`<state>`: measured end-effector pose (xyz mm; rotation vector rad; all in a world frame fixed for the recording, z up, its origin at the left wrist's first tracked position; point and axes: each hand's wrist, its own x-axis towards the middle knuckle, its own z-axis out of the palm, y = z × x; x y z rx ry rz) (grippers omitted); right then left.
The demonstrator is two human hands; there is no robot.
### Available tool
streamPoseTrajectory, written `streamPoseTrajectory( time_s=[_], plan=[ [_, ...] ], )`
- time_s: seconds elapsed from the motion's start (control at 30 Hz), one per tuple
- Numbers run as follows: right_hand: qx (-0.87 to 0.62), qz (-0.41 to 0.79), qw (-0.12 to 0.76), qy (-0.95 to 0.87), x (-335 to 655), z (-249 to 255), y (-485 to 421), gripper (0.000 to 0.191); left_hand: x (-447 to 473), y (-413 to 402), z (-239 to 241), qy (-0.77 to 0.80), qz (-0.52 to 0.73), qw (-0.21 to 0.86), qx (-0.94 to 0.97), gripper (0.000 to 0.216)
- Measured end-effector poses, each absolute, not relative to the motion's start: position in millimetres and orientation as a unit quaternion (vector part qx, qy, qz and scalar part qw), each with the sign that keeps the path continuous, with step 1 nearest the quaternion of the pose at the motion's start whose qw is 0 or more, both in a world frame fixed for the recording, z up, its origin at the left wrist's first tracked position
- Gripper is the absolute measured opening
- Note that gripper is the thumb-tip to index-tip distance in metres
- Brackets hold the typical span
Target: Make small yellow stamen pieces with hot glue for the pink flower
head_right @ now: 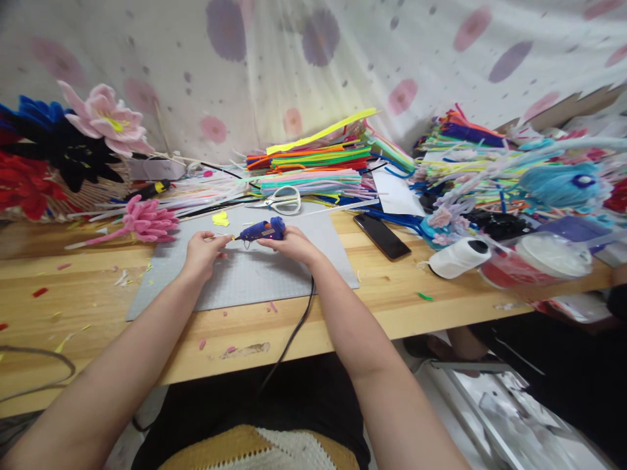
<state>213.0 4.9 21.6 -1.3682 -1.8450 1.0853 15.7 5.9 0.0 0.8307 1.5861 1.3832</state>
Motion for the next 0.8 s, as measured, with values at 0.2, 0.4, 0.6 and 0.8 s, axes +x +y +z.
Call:
streamPoseTrajectory(
  time_s=[0.2,0.4,0.6,0.8],
  plan=[
    [-0.528,0.411,0.277,-0.689,213.7,21.4,5.0,0.042,15.2,5.6,0.6,0.635,0.554,0.427,0.328,0.041],
    [-0.519,0.415,0.300,-0.684,213.1,20.4,6.0,0.040,15.9,4.3,0.3,0.636,0.545,0.425,0.344,0.041],
    [-0.529,0.409,0.314,-0.674,212.6,19.2,6.6,0.041,16.1,3.6,1.0,0.635,0.533,0.428,0.359,0.043],
    [-0.580,0.363,0.353,-0.638,217.1,15.9,12.9,0.041,15.1,3.4,-0.8,0.624,0.541,0.434,0.361,0.047]
  ],
)
